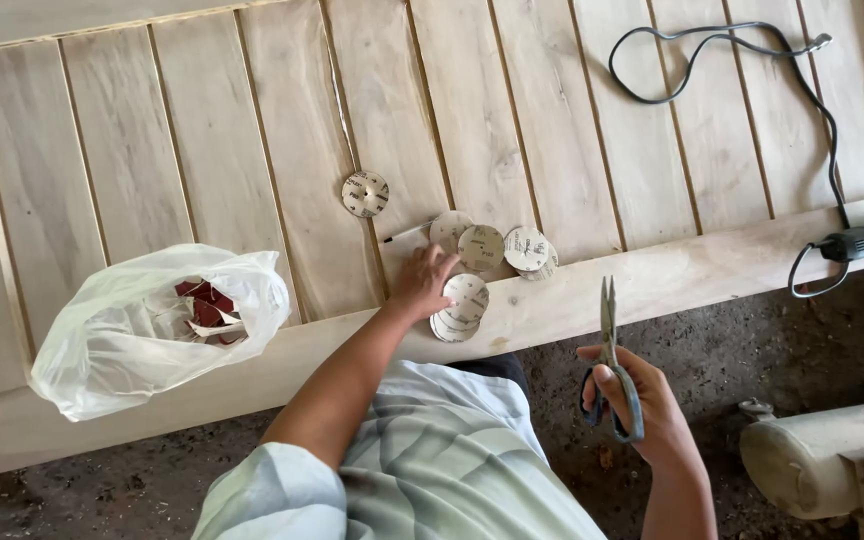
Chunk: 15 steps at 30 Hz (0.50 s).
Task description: Cutting circular sandpaper discs using a pair of scissors.
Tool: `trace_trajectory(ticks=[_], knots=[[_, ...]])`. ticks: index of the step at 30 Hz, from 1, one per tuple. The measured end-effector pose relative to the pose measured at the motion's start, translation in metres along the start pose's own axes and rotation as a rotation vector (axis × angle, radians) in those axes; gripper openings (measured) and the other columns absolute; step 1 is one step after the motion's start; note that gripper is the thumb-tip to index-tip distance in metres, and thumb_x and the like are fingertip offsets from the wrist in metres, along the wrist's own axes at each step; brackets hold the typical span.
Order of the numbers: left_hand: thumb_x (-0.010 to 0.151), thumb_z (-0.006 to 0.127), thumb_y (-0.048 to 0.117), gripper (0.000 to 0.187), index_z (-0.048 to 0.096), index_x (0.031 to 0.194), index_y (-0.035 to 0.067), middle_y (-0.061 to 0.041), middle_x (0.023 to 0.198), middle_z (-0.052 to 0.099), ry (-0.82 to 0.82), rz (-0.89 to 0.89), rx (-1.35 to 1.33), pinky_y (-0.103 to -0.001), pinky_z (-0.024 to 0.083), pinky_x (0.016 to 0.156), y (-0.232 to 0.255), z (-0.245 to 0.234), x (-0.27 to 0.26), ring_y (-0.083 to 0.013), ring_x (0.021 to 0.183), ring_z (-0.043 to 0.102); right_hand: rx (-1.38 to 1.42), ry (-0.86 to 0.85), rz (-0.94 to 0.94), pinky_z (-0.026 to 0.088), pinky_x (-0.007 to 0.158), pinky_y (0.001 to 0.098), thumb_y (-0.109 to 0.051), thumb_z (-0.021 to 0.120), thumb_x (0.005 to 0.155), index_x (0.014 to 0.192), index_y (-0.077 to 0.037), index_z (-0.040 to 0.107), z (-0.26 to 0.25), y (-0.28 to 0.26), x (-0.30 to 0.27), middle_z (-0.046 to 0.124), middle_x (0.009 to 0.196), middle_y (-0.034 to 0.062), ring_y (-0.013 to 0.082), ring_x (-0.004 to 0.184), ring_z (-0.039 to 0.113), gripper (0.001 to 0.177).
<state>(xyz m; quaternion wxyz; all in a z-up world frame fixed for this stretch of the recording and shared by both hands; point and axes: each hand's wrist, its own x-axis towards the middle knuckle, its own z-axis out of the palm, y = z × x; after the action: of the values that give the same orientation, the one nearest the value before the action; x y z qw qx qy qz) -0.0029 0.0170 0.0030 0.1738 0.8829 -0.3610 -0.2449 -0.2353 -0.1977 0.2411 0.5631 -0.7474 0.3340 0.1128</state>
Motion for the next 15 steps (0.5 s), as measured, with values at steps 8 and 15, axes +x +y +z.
trace_trajectory(ticks=[8, 15], knots=[[0.084, 0.08, 0.027, 0.04, 0.061, 0.116, 0.011, -0.013, 0.114, 0.063, 0.242, -0.282, -0.226, -0.05, 0.049, 0.098, -0.089, 0.058, -0.034, -0.0336, 0.116, 0.06, -0.038, -0.079, 0.102, 0.047, 0.054, 0.0318, -0.045, 0.062, 0.091, 0.123, -0.005, 0.071, 0.02, -0.002, 0.011, 0.068, 0.065, 0.0063, 0.0145, 0.06, 0.062, 0.051], [0.08, 0.081, 0.024, 0.048, 0.059, 0.12, 0.008, -0.016, 0.123, 0.059, 0.359, -0.302, -0.094, -0.052, 0.045, 0.094, -0.034, -0.001, -0.022, -0.0343, 0.116, 0.057, -0.107, -0.08, 0.077, 0.048, 0.057, 0.032, -0.043, 0.063, 0.093, 0.121, -0.002, 0.07, 0.027, -0.004, 0.021, 0.068, 0.066, 0.0076, 0.0152, 0.063, 0.064, 0.05]])
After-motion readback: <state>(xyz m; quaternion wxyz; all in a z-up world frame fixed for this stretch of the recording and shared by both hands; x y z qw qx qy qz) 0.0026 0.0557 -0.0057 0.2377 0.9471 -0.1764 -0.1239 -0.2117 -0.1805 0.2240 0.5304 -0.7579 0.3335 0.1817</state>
